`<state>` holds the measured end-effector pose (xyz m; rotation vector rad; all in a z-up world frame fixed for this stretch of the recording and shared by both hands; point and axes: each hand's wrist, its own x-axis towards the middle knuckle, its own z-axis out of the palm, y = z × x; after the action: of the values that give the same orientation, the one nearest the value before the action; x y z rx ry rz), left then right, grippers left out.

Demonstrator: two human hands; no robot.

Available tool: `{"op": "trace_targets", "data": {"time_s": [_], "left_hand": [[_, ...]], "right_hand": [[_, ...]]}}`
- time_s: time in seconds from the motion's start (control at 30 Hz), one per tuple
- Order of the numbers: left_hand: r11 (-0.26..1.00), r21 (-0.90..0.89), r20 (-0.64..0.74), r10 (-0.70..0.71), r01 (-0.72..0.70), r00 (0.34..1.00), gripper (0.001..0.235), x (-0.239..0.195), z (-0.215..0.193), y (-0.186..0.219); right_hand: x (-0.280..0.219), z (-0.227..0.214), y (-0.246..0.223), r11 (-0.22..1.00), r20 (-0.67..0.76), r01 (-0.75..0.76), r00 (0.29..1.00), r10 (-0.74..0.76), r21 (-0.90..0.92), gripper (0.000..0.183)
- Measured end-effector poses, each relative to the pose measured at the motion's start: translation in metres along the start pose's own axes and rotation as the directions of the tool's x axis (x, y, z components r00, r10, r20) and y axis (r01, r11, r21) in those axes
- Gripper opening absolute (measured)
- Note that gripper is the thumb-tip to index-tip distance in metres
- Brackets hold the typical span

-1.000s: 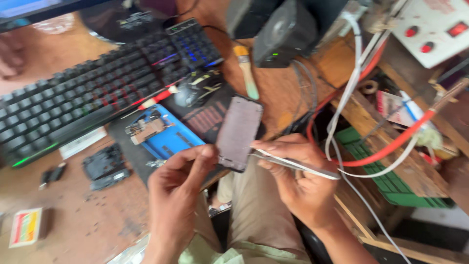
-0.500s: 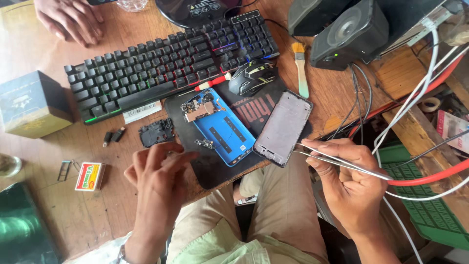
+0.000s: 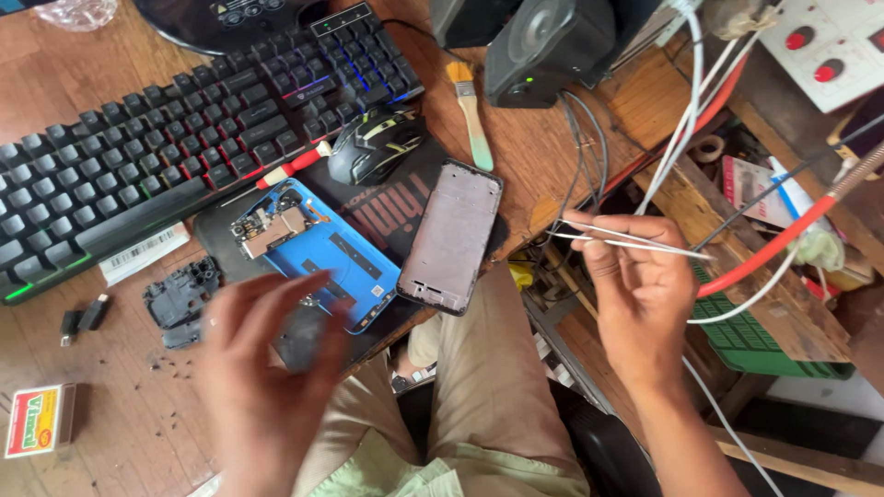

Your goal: The person cleans the back of a disassembled smartphone using a brush and a liquid from a bottle. They also use a metal tool to scrape residue from the device's surface.

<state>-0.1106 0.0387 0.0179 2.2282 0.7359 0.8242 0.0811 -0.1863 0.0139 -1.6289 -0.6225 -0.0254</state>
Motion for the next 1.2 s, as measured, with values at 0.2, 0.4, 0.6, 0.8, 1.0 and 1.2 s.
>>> {"op": "trace_targets", "data": {"time_s": [0.2, 0.4, 0.6, 0.8, 1.0, 1.2], "left_hand": [[0.992, 0.017, 0.103, 0.124, -0.126, 0.987, 0.062, 0.015, 0.050, 0.039], [0.991, 0.112, 0.197, 0.049, -0.073, 0.979, 0.072, 0.029, 0.073, 0.054], [0.977, 0.213, 0.271, -0.086, 0.027, 0.959, 0.084, 0.039, 0.094, 0.052], [0.981, 0.154, 0.299, -0.162, 0.120, 0.940, 0.067, 0.055, 0.095, 0.049], [0.942, 0.035, 0.357, -0.323, 0.333, 0.876, 0.059, 0.052, 0.094, 0.056], [0.754, -0.276, 0.440, -0.452, 0.596, 0.776, 0.082, 0.034, 0.099, 0.060]], "right_hand": [[0.027, 0.007, 0.016, 0.989, 0.051, -0.017, 0.998, 0.025, -0.150, 0.013], [0.060, 0.016, 0.035, 0.945, 0.089, 0.058, 0.996, -0.031, -0.321, 0.011], [0.071, 0.029, 0.047, 0.988, 0.072, -0.107, 0.991, 0.115, -0.111, 0.018], [0.063, 0.042, 0.050, 0.988, 0.043, -0.124, 0.991, 0.128, -0.094, 0.018], [0.051, 0.053, 0.039, 0.967, -0.014, -0.146, 0.989, 0.147, -0.207, 0.017], [0.046, 0.064, 0.036, 0.963, 0.070, -0.096, 0.991, 0.117, -0.252, 0.016]]}}
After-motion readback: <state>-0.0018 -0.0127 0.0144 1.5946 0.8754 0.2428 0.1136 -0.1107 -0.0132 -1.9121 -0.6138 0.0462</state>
